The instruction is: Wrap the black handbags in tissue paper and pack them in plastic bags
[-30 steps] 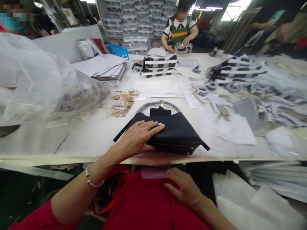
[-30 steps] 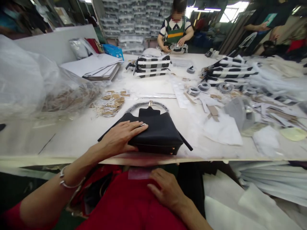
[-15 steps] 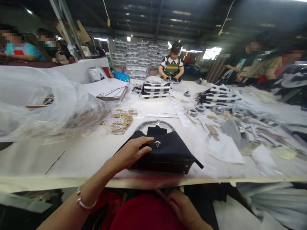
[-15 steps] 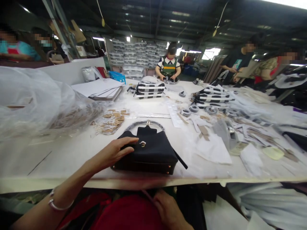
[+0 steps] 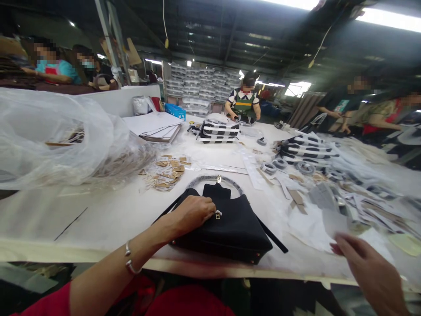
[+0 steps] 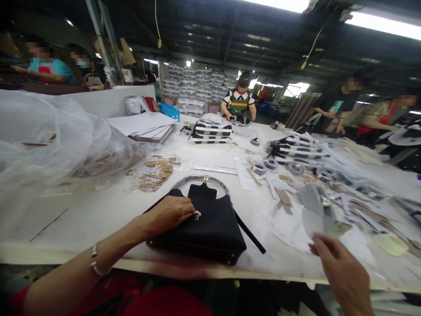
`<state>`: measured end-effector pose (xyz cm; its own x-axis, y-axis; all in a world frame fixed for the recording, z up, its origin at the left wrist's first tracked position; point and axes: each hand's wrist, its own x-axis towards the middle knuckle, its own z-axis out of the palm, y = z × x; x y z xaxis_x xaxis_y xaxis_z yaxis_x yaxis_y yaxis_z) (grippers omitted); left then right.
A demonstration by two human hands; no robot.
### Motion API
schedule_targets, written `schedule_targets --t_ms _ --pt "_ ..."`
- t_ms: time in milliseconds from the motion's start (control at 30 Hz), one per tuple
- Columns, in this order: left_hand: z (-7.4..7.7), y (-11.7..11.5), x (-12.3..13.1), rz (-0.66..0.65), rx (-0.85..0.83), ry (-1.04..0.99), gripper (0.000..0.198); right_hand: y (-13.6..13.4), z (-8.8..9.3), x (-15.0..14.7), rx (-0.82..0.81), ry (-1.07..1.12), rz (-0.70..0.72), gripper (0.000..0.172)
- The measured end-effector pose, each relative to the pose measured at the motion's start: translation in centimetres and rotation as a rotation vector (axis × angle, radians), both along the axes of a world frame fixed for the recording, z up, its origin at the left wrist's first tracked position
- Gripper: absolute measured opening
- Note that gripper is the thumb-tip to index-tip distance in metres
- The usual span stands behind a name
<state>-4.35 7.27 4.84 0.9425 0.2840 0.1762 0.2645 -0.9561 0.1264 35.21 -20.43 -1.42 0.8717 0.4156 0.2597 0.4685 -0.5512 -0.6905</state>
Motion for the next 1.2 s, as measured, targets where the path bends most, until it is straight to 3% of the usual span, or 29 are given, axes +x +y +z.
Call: schedule_targets --t_ms 100,167,233,333,467,567,667,767,833,900,1000,1100,1200 --pt "0.0 -0.3 -0.2 -0.003 0.049 0.006 0.015 5.0 1.7 3.0 -0.071 0.092 0.053 0.040" --pt "-0.1 -0.3 -0.3 -0.006 0.076 -0.001 0.011 7.3 2.3 4.0 -0.117 -0.021 0.057 0.041" --pt "-0.1 -0.1 -0.3 -0.009 0.095 -0.025 0.009 9.1 3.3 3.0 -0.134 -0.177 0.067 0.050" --pt "-0.2 0.4 -0.2 -0.012 0.110 -0.078 0.009 10.7 5.6 -2.8 -0.175 -0.268 0.188 0.064" --pt "-0.3 1.2 1.1 -0.041 0.045 -0.234 0.014 11.7 8.5 -14.5 -0.113 -0.151 0.710 0.036" --pt "0.3 1.2 2.5 0.009 -0.238 -0.533 0.015 12.2 7.8 -21.2 -0.147 -0.168 1.071 0.017" --pt "2.5 1.4 2.5 0.103 -0.876 -0.941 0.011 13.0 5.2 -24.1 -0.088 -0.292 1.065 0.017" --pt "5.5 2.8 -0.8 -0.016 -1.565 -1.419 0.013 13.6 3.2 -24.3 -0.005 -0.387 0.971 0.022" --pt "6.5 4.1 -4.7 -0.182 -1.738 -1.796 0.011 13.7 2.8 -24.0 0.026 -0.398 0.960 0.022" --pt "6.3 4.8 -9.0 -0.204 -1.774 -2.070 0.018 13.7 2.8 -23.7 0.048 -0.383 0.960 0.020" --pt "4.0 3.8 -14.8 0.096 -1.740 -2.311 0.027 13.6 3.1 -23.3 0.071 -0.304 0.971 0.020" --pt "1.0 1.2 -19.5 0.441 -1.568 -2.397 0.051 13.7 3.7 -22.8 0.055 -0.101 0.940 0.022" --pt "-1.5 -1.4 -24.0 0.580 -1.357 -2.329 0.047 14.1 4.7 -22.0 0.078 0.254 0.847 0.028"
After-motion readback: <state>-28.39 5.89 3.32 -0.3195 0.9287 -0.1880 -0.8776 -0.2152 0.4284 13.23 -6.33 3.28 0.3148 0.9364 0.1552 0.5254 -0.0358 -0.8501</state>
